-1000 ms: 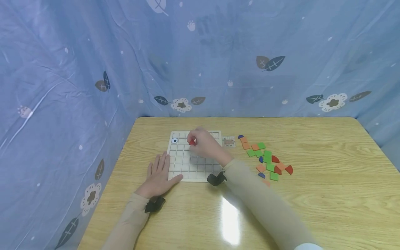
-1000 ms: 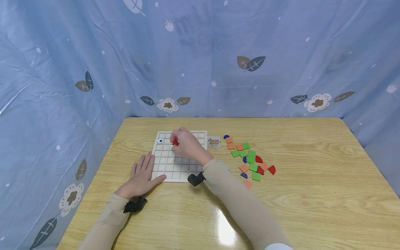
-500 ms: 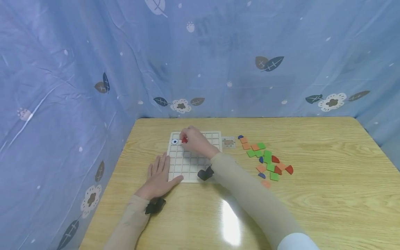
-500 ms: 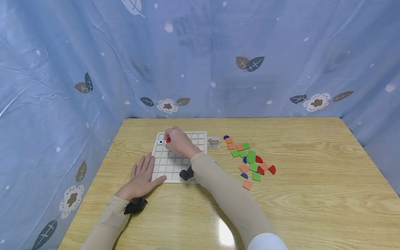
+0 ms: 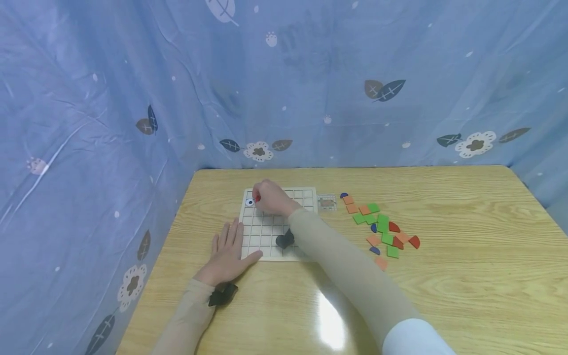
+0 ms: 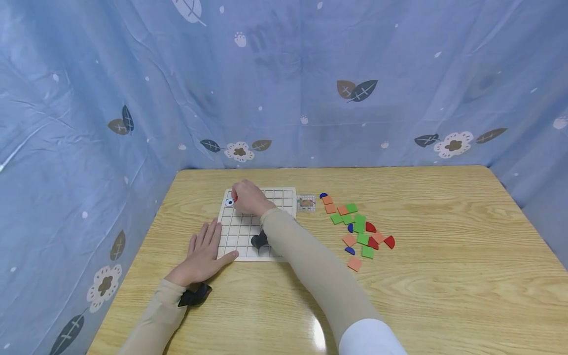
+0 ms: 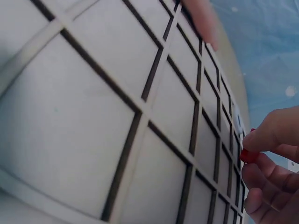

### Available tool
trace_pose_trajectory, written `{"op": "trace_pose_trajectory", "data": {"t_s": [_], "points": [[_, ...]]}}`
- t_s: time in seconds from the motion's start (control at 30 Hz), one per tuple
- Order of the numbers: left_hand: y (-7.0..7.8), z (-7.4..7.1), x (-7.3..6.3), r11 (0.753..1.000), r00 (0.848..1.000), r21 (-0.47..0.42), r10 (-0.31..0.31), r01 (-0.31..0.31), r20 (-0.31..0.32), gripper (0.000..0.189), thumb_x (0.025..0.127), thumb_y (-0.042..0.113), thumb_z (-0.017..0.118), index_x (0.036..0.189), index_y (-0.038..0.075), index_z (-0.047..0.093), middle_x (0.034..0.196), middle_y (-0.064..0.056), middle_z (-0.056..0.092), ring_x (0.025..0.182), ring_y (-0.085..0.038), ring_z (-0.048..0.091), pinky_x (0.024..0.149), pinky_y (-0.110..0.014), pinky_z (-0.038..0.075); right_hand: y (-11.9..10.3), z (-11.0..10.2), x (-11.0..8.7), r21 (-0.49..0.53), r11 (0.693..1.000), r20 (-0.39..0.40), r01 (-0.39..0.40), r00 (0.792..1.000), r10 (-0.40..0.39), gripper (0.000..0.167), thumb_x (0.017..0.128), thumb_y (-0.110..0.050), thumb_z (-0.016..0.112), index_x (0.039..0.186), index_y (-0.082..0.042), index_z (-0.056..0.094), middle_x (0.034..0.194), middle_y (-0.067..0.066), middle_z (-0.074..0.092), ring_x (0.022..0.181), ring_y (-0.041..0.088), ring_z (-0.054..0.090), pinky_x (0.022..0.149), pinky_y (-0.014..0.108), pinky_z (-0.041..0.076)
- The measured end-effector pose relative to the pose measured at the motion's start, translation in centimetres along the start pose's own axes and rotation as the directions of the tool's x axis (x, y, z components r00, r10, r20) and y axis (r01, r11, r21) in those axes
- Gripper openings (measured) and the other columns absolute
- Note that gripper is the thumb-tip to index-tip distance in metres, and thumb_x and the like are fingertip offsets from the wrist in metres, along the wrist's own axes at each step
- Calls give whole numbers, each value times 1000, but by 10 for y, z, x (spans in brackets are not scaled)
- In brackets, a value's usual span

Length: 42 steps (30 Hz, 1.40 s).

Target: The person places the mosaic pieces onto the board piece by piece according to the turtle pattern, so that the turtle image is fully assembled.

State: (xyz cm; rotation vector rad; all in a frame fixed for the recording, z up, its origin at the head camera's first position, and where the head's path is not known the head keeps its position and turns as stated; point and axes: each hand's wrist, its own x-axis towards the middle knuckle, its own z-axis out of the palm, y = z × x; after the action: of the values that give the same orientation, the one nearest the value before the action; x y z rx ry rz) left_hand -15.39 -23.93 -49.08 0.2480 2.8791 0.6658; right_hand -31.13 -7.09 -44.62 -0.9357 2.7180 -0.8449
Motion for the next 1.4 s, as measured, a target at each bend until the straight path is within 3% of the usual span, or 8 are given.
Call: {"op": "trace_pose_trajectory", "data": {"t_s": [0.27,0.57,0.9,1.1,1.4], "points": [[0,1,1,1000,1000,8,-12,12,2,107,99,67,53,165,-4,7,175,-22,-2,160,-46,-8,123,-70,-4,2,3,2,7,999,31,-32,999,32,11,91,0,70,100,-5,75,103,7,74,96,22,66,90,33,56],[-3,3,3,1000,1000,15,-10,10,1,107,99,67,53,166,-3,6,175,-22,-3,160,-46,-8,123,-70,-5,4,5,4,25,1000,-2,-10,1000,10,10,92,-1,71,97,-4,79,103,8,78,100,24,70,95,36,56],[-1,0,1,998,997,52,-48,45,61,107,100,69,49,166,0,0,175,-18,-10,161,-42,-12,125,-68,-4,2,6,-2,43,999,4,-7,1000,7,22,92,-7,75,113,-4,77,101,7,75,97,21,67,92,34,55],[1,-2,-3,997,997,55,-52,50,51,106,100,66,52,166,-3,3,175,-20,-7,160,-45,-10,124,-70,-4,-4,4,-9,102,995,-5,-20,1000,20,36,94,-14,75,127,-4,69,98,4,71,89,17,65,86,31,54],[3,-4,0,997,997,63,-49,46,52,107,100,67,51,166,-2,2,175,-19,-8,161,-44,-10,124,-70,-4,-4,-8,-27,150,986,-26,-75,997,79,35,93,-18,74,125,-6,67,107,6,68,96,19,63,85,34,55]]}}
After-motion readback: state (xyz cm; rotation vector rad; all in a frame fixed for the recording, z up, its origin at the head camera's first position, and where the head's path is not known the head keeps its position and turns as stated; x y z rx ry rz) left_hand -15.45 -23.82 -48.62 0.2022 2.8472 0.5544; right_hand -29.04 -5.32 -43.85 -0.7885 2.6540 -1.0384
